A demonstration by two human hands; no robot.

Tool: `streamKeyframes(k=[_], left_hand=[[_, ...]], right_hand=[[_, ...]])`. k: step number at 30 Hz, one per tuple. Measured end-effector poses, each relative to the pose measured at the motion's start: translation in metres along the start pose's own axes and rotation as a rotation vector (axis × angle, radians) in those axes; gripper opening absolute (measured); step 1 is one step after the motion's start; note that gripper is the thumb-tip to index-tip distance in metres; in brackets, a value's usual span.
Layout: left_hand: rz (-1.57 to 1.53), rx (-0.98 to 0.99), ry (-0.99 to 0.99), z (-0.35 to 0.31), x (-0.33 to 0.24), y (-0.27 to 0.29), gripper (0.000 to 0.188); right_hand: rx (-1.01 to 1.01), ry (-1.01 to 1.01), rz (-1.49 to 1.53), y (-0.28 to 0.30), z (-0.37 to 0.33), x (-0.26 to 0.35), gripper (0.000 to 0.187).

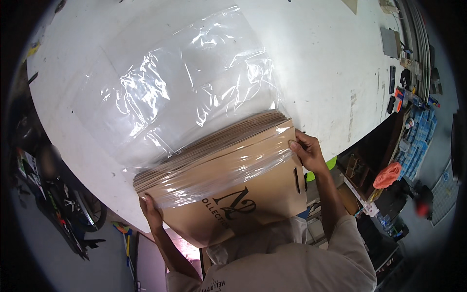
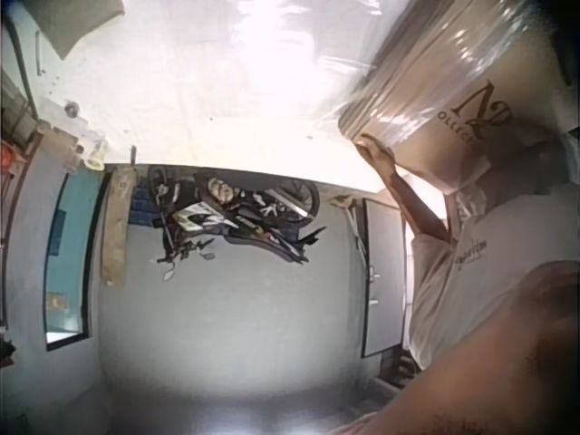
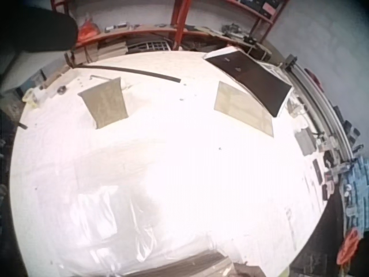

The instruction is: The person wraps a stack of brown paper bags in clear plastic wrap on a white table. They smooth the plastic, cut it with a tape dispenser, and place the wrapped stack on the table.

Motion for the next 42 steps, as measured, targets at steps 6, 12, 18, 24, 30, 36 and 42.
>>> streamKeyframes(k=[6,12,18,24,30,36,42], left_hand=[[-0.014,0.257,-0.091,0.004,-0.013,0.008,0.059],[-0.069,0.087,-0.126,0.03,-0.01,0.001,0.062],[-0.078,-0.014,0.005,0.023,0.005,0.013,0.063],[-0.068,0.004,0.02,0.02,0.017,0.018,0.066],[0.227,-0.032,0.051,0.012,-0.015,0.004,0.067],[0.216,-0.038,-0.014,0.016,-0.014,0.0,0.071],[0.065,0.017,0.039,0.018,-0.007,0.005,0.068]], right_hand=[[0.087,0.071,0.053,0.011,0.036,0.023,0.066],[0.041,0.075,-0.072,0.001,0.059,0.031,0.062],[0.102,0.095,0.067,0.011,0.039,0.0,0.064],[0.08,0.148,0.012,0.002,0.024,0.016,0.058],[-0.229,0.145,-0.413,-0.013,0.016,0.029,0.033],[-0.236,0.103,-0.44,0.005,0.011,0.011,0.029],[-0.116,0.134,-0.145,-0.001,-0.003,-0.005,0.025]])
Point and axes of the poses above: each hand's wrist, its own z-axis towards the middle knuckle, its own y-axis out of the back of the hand, x = y × z, the point moved 4 cm from there along z, towards the middle knuckle, and after that the axes turned 6 degrees about x, right-handed, at the moved point
